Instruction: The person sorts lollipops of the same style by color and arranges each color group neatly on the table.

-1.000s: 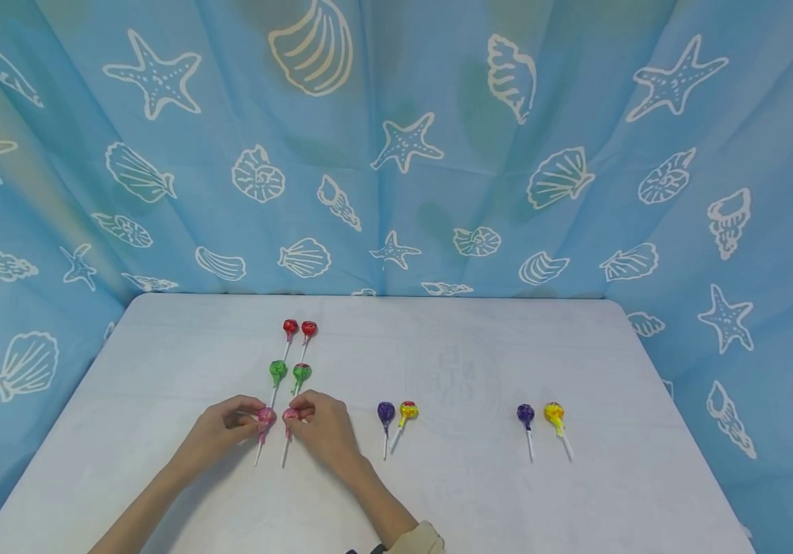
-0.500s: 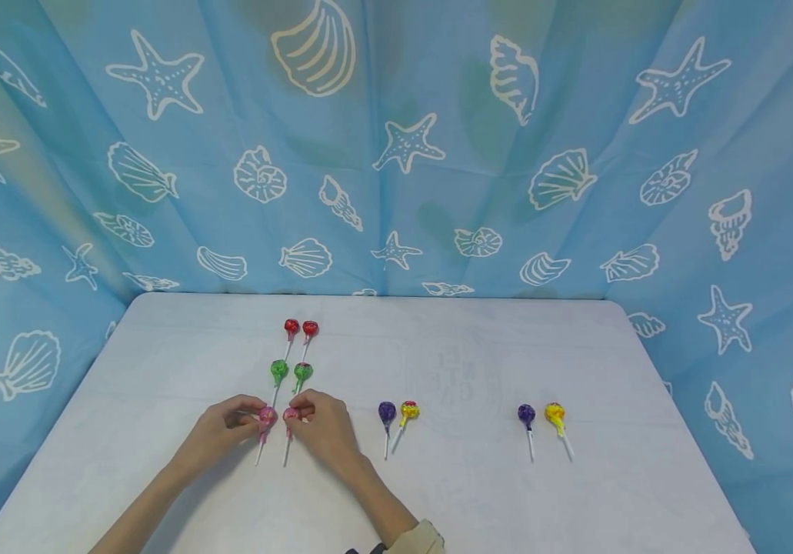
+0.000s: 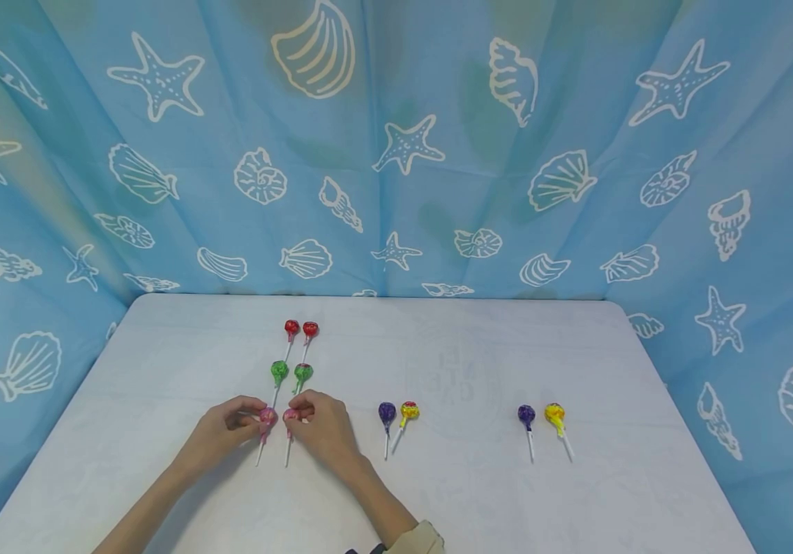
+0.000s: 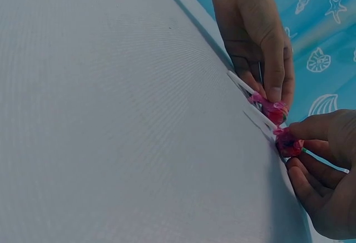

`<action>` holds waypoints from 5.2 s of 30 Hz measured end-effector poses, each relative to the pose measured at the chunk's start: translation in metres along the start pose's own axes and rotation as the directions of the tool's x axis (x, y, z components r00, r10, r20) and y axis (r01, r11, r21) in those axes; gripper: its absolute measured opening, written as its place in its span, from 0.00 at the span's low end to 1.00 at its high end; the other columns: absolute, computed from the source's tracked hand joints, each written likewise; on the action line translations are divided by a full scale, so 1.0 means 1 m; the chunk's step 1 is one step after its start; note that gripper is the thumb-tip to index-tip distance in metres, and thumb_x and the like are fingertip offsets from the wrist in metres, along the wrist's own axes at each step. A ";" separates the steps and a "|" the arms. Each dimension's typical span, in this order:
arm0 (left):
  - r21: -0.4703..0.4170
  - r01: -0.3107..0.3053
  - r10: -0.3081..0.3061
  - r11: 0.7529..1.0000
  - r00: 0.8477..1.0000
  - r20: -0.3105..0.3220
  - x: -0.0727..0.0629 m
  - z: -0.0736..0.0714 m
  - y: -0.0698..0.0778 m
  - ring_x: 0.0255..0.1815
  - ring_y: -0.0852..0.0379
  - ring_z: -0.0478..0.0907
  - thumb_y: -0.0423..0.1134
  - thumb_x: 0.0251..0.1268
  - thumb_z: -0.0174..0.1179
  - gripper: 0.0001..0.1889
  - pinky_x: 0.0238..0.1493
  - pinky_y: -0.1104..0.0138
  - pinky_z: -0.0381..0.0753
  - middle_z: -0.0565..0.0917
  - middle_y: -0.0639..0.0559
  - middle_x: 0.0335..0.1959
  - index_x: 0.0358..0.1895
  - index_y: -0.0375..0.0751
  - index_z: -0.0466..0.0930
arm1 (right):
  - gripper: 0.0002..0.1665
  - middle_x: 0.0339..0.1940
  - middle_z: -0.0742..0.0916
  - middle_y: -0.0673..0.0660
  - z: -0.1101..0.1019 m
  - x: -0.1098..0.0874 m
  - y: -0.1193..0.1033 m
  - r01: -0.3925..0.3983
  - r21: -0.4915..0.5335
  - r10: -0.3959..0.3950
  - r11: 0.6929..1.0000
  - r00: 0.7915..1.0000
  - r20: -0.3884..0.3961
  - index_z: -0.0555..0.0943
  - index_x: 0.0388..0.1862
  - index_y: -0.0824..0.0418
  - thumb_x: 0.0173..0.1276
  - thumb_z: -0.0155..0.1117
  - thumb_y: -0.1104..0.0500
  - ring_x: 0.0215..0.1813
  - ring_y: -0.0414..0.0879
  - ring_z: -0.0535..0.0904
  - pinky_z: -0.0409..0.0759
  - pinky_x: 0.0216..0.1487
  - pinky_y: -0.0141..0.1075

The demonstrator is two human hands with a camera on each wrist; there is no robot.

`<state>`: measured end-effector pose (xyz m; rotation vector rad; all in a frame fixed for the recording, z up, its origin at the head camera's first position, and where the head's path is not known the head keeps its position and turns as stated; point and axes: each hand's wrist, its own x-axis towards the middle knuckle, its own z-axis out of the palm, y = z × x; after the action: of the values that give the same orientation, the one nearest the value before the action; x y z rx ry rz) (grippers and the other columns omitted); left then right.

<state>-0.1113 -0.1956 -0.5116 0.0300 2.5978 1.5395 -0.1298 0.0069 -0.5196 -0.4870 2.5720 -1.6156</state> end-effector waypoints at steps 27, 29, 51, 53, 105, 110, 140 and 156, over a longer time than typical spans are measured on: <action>0.008 -0.011 0.011 1.000 0.999 -0.047 -0.002 0.000 -0.002 0.40 0.54 0.80 0.30 0.63 0.65 0.18 0.33 0.70 0.79 0.83 0.46 0.45 0.56 0.35 0.79 | 0.12 0.42 0.88 0.50 -0.013 -0.005 -0.005 -0.059 -0.018 0.058 0.998 0.998 -0.013 0.86 0.47 0.58 0.65 0.72 0.57 0.43 0.42 0.83 0.81 0.47 0.35; 0.005 -0.009 0.009 1.000 0.998 -0.062 -0.002 -0.001 -0.002 0.41 0.53 0.81 0.30 0.63 0.66 0.18 0.32 0.69 0.80 0.83 0.46 0.45 0.56 0.35 0.79 | 0.12 0.44 0.88 0.50 -0.019 -0.008 -0.007 -0.058 -0.007 0.057 0.998 0.998 -0.011 0.86 0.48 0.58 0.66 0.71 0.57 0.45 0.42 0.83 0.81 0.48 0.36; -0.069 -0.163 0.158 0.984 0.984 -0.078 0.003 0.019 0.040 0.43 0.55 0.81 0.27 0.63 0.66 0.13 0.48 0.68 0.82 0.85 0.48 0.42 0.51 0.35 0.82 | 0.16 0.49 0.87 0.54 -0.121 -0.046 -0.012 0.007 -0.004 -0.008 1.000 0.989 -0.150 0.85 0.51 0.56 0.64 0.72 0.64 0.50 0.50 0.83 0.82 0.53 0.43; -0.071 -0.171 0.167 0.983 0.984 -0.061 0.006 0.024 0.042 0.43 0.55 0.81 0.28 0.63 0.66 0.13 0.48 0.68 0.82 0.85 0.47 0.42 0.51 0.35 0.82 | 0.16 0.49 0.87 0.55 -0.131 -0.050 -0.008 0.001 -0.009 -0.002 1.000 0.987 -0.161 0.85 0.51 0.58 0.64 0.72 0.64 0.50 0.52 0.83 0.82 0.53 0.42; -0.070 -0.315 0.322 0.946 0.938 0.130 0.041 0.137 0.070 0.49 0.49 0.83 0.29 0.64 0.65 0.18 0.52 0.63 0.81 0.83 0.42 0.53 0.57 0.34 0.79 | 0.17 0.52 0.86 0.65 -0.262 -0.139 0.092 -0.395 -0.224 0.249 0.891 0.837 -0.488 0.83 0.55 0.66 0.70 0.66 0.60 0.42 0.19 0.72 0.69 0.43 0.12; -0.049 -0.335 0.339 0.941 0.932 0.125 0.042 0.140 0.069 0.47 0.50 0.83 0.29 0.64 0.65 0.15 0.50 0.65 0.82 0.85 0.44 0.49 0.53 0.33 0.81 | 0.17 0.55 0.84 0.67 -0.261 -0.137 0.094 -0.388 -0.246 0.237 0.888 0.845 -0.480 0.82 0.56 0.67 0.70 0.66 0.62 0.51 0.51 0.84 0.69 0.44 0.12; 0.007 -0.332 0.325 0.943 0.928 0.182 0.040 0.144 0.075 0.44 0.54 0.81 0.29 0.63 0.66 0.10 0.47 0.65 0.81 0.85 0.49 0.43 0.47 0.36 0.84 | 0.18 0.48 0.85 0.69 -0.251 -0.122 0.099 -0.332 -0.340 0.166 0.880 0.885 -0.434 0.81 0.54 0.71 0.66 0.66 0.69 0.49 0.62 0.83 0.81 0.49 0.46; 0.012 -0.274 0.265 0.962 0.940 0.216 0.044 0.126 0.083 0.43 0.56 0.80 0.30 0.65 0.65 0.12 0.47 0.67 0.81 0.84 0.50 0.43 0.50 0.36 0.84 | 0.19 0.52 0.84 0.69 -0.245 -0.118 0.101 -0.384 -0.314 0.249 0.868 0.885 -0.394 0.79 0.58 0.69 0.70 0.64 0.65 0.53 0.62 0.81 0.80 0.54 0.50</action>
<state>-0.1444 -0.0421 -0.5035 0.5466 2.5343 1.4649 -0.0956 0.2947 -0.5125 0.2380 3.0295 -1.1663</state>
